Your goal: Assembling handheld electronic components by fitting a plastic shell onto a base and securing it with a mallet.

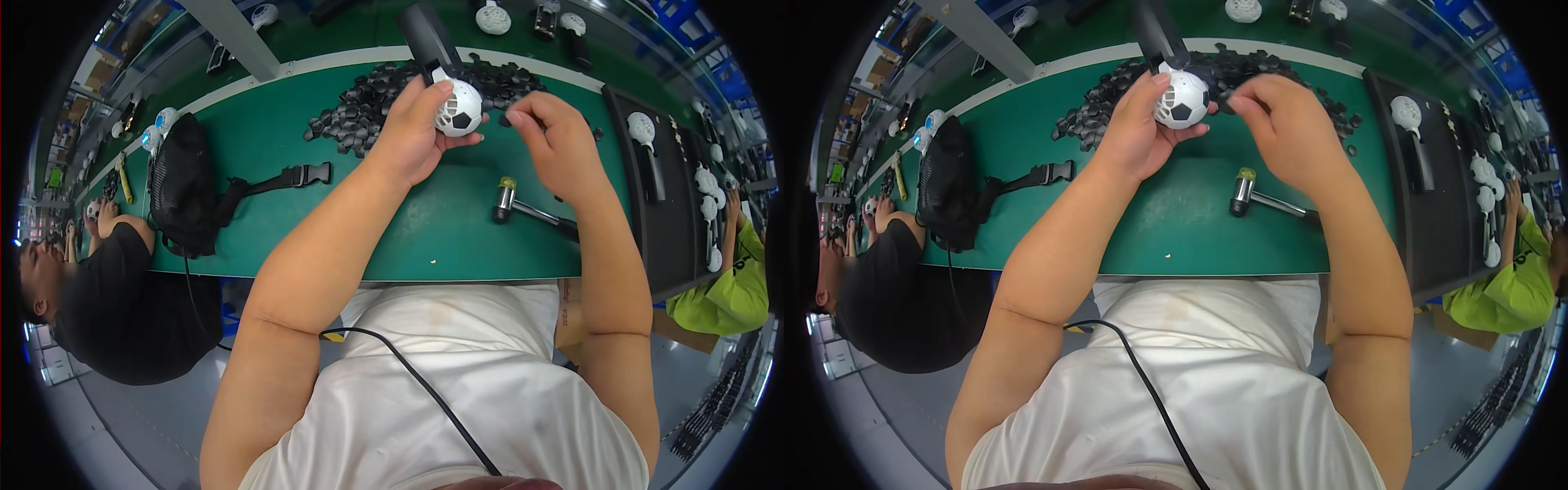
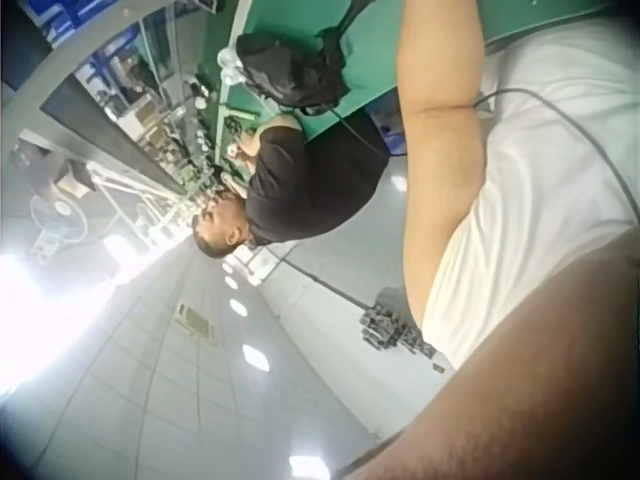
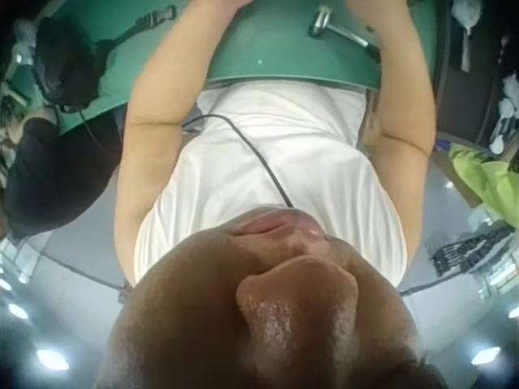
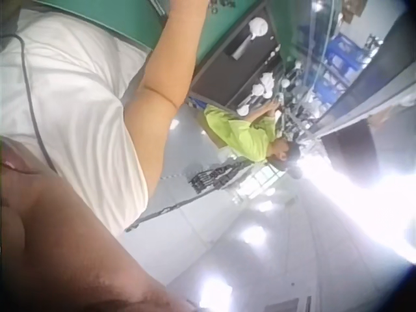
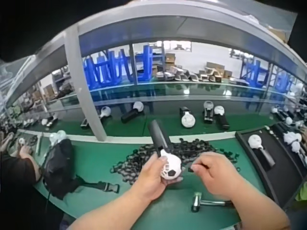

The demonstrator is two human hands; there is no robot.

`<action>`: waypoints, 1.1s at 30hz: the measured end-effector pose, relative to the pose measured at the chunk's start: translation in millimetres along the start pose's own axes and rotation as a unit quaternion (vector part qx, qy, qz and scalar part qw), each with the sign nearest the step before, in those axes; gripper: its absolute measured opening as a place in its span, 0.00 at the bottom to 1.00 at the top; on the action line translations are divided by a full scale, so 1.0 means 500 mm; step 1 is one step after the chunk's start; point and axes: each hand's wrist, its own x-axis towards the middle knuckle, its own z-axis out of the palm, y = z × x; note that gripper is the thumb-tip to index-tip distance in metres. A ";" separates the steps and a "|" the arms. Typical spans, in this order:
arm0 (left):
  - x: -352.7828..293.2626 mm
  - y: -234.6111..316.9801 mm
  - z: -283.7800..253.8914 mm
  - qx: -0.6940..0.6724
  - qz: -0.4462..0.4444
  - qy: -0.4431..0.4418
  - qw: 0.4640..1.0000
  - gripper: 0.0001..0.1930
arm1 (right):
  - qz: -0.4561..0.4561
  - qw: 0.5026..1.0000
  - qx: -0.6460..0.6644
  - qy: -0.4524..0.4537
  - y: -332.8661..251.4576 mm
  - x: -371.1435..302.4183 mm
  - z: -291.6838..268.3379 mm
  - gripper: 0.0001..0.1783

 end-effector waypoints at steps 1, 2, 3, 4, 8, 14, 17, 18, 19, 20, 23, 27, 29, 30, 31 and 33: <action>0.000 -0.001 0.001 0.016 0.012 0.002 1.000 0.20 | 0.006 0.998 0.066 0.005 -0.013 0.002 0.003 0.06; 0.005 0.000 0.003 0.020 0.011 0.003 1.000 0.20 | 0.007 0.998 0.070 0.008 -0.012 0.006 0.010 0.06; 0.005 -0.001 0.005 0.035 0.015 0.001 0.999 0.21 | 0.026 0.996 0.089 0.011 -0.009 0.008 0.019 0.06; 0.004 -0.003 0.007 0.050 0.019 0.000 0.999 0.22 | 0.046 0.993 0.109 0.015 -0.004 0.010 0.029 0.06; 0.010 -0.012 0.010 0.131 0.042 0.000 0.990 0.25 | 0.100 0.980 0.170 0.012 0.019 0.012 0.046 0.06; 0.011 -0.032 0.013 0.302 0.112 -0.019 0.947 0.30 | 0.128 0.966 0.223 0.004 0.036 0.005 0.042 0.04; 0.012 -0.037 0.014 0.322 0.122 -0.027 0.938 0.32 | 0.124 0.966 0.227 0.009 0.040 0.004 0.044 0.03; 0.012 -0.037 0.014 0.310 0.116 -0.028 0.943 0.31 | 0.097 0.969 0.224 0.022 0.042 0.005 0.045 0.02; 0.012 -0.037 0.013 0.297 0.109 -0.029 0.948 0.31 | 0.070 0.972 0.221 0.036 0.044 0.005 0.047 0.03; 0.012 -0.037 0.011 0.285 0.103 -0.030 0.953 0.31 | 0.043 0.974 0.218 0.050 0.045 0.006 0.049 0.03; 0.010 -0.034 0.013 0.271 0.097 -0.028 0.957 0.30 | -0.006 0.975 0.210 0.070 0.047 0.003 0.051 0.05; 0.006 -0.031 0.018 0.270 0.098 -0.022 0.958 0.30 | -0.070 0.974 0.196 0.094 0.046 -0.003 0.050 0.09; 0.006 -0.032 0.018 0.253 0.084 -0.026 0.963 0.29 | -0.065 0.974 0.193 0.096 0.048 -0.002 0.049 0.11; 0.007 -0.033 0.018 0.244 0.077 -0.028 0.966 0.29 | -0.063 0.975 0.191 0.096 0.049 -0.001 0.049 0.12; 0.007 -0.034 0.019 0.235 0.070 -0.030 0.969 0.30 | -0.060 0.975 0.189 0.097 0.050 -0.001 0.049 0.13; 0.007 -0.035 0.018 0.243 0.077 -0.036 0.966 0.30 | -0.082 0.975 0.173 0.110 0.053 0.000 0.052 0.12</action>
